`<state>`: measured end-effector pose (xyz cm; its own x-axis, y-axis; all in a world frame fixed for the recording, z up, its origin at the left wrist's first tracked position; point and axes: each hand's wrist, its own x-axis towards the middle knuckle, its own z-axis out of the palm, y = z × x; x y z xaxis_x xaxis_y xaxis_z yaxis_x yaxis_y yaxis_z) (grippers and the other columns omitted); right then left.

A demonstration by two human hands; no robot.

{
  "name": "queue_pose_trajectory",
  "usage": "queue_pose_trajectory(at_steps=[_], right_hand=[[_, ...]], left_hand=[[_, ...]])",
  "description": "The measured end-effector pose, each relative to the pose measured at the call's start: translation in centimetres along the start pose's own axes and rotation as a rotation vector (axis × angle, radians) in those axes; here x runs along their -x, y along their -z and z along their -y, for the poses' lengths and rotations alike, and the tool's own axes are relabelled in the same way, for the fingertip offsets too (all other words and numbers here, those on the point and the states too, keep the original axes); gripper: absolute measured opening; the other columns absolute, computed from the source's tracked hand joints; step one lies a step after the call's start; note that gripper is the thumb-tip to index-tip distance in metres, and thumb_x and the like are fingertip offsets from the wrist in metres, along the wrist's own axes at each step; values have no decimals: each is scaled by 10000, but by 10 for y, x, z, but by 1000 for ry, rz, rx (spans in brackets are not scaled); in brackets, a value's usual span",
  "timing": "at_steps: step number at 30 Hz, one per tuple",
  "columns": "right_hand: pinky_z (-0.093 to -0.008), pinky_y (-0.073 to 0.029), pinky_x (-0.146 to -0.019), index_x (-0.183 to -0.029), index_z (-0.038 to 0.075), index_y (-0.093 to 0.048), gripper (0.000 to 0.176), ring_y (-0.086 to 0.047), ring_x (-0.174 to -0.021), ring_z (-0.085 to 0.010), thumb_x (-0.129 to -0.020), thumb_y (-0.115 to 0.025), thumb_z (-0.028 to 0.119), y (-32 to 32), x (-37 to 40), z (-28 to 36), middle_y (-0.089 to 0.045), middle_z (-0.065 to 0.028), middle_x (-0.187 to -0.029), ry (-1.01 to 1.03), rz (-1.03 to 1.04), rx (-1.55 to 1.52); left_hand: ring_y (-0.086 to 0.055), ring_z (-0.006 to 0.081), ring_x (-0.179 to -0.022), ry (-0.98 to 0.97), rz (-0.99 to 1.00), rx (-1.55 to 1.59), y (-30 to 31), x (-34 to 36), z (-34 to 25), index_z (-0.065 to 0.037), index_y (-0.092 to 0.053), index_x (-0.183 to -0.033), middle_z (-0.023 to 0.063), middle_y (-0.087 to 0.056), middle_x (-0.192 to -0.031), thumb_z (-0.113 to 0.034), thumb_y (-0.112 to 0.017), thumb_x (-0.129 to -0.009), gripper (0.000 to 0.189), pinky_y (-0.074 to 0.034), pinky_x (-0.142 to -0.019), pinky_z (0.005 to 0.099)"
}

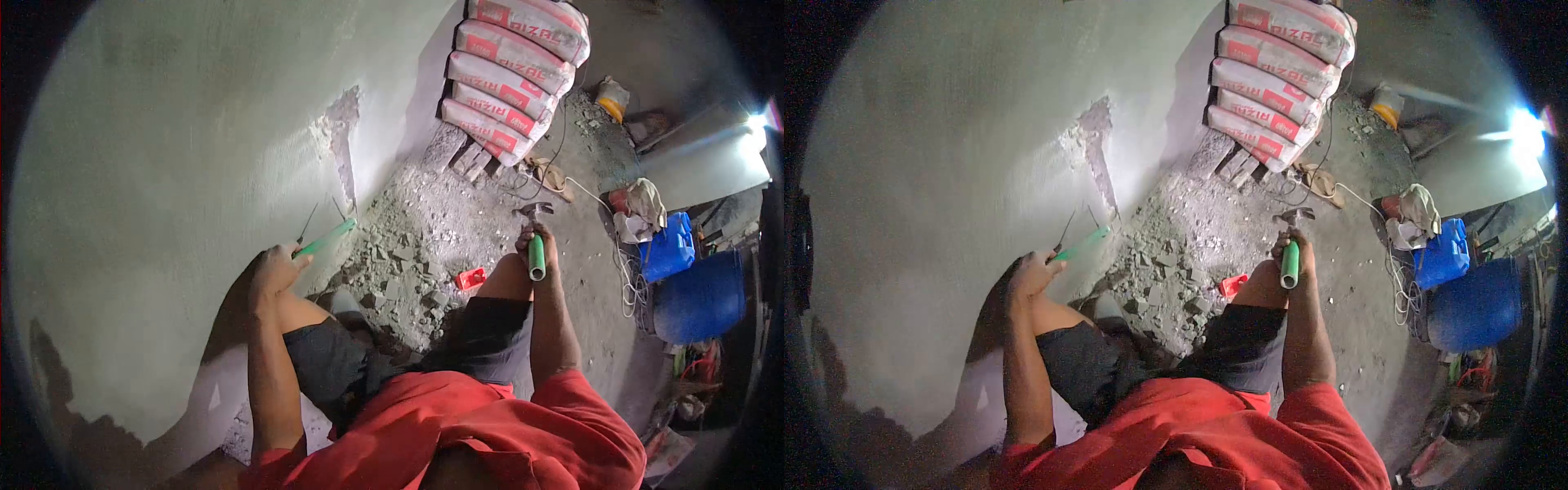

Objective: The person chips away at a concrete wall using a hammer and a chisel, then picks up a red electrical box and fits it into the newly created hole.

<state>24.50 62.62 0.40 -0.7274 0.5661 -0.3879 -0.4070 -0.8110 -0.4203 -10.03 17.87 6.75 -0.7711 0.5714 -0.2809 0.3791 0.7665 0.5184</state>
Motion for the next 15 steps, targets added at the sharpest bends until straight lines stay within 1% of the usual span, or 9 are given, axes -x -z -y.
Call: queue_pose_trajectory(at_steps=[2, 3, 4, 5, 6, 9, 11, 13, 15], right_hand=[[-283, -451, -548, -841, 106, -513, 121, -539, -602, -110, -929, -555, 176, 1, 0, 0, -513, 6, -720, 62, -34, 101], [-283, -451, -548, -841, 106, -513, 121, -539, -602, -110, -929, -555, 176, 1, 2, 0, -513, 6, -720, 56, -35, 106], [-278, -452, -529, -845, 104, -518, 123, -534, -578, -112, -925, -567, 184, -4, 8, -1, -516, 5, -711, 95, -86, 235], [-274, -452, -509, -850, 102, -522, 126, -529, -555, -113, -920, -578, 191, -9, 12, -1, -519, 4, -702, 133, -136, 365], [-274, -452, -509, -850, 102, -522, 126, -529, -555, -113, -920, -578, 191, -10, 11, -1, -519, 4, -702, 128, -133, 374], [-280, -456, -469, -888, 81, -561, 151, -521, -504, -135, -888, -628, 217, -13, 12, -3, -531, -4, -656, 203, -233, 666], [-282, -457, -465, -893, 79, -567, 150, -526, -510, -132, -888, -627, 216, -9, 10, -2, -533, -6, -662, 216, -256, 721], [-285, -458, -461, -898, 77, -572, 149, -531, -515, -130, -888, -627, 215, -4, 9, 0, -535, -7, -668, 235, -280, 772], [-286, -465, -461, -916, 67, -573, 160, -535, -520, -127, -886, -628, 214, -1, 7, 5, -538, -10, -675, 192, -272, 850]], left_hand=[[-677, 371, -945, 7, -6, 34, -3, 5, 1, -21, -676, -1116, 237, -686, -1007, -334, -685, -870, 398, -513, -828, 443], [-680, 371, -930, -33, -61, 4, -5, 9, 1, -17, -676, -1104, 234, -688, -997, -328, -685, -870, 389, -514, -817, 442], [-682, 371, -916, -73, -117, -25, -5, 12, 0, -14, -677, -1093, 231, -690, -988, -321, -684, -869, 380, -516, -807, 441], [-682, 371, -916, -66, -118, -18, -6, 13, 0, -14, -677, -1093, 231, -690, -988, -321, -684, -869, 380, -516, -807, 441], [-683, 367, -898, -79, -123, 2, -7, 14, 0, -9, -675, -1076, 227, -691, -977, -316, -684, -868, 371, -516, -793, 440], [-683, 361, -871, -92, -127, 37, -13, 11, 6, -1, -670, -1045, 220, -693, -954, -308, -684, -866, 356, -515, -767, 441], [-682, 359, -862, -99, -123, 49, -10, 15, -3, 1, -666, -1032, 217, -693, -941, -306, -684, -865, 350, -514, -756, 442], [-681, 362, -860, -17, -68, 69, -5, 20, -14, 4, -661, -1027, 218, -691, -925, -309, -685, -864, 353, -513, -753, 444], [-681, 362, -859, -22, -89, 68, -11, 18, -10, 1, -662, -1027, 215, -691, -922, -317, -683, -864, 358, -514, -755, 442]])
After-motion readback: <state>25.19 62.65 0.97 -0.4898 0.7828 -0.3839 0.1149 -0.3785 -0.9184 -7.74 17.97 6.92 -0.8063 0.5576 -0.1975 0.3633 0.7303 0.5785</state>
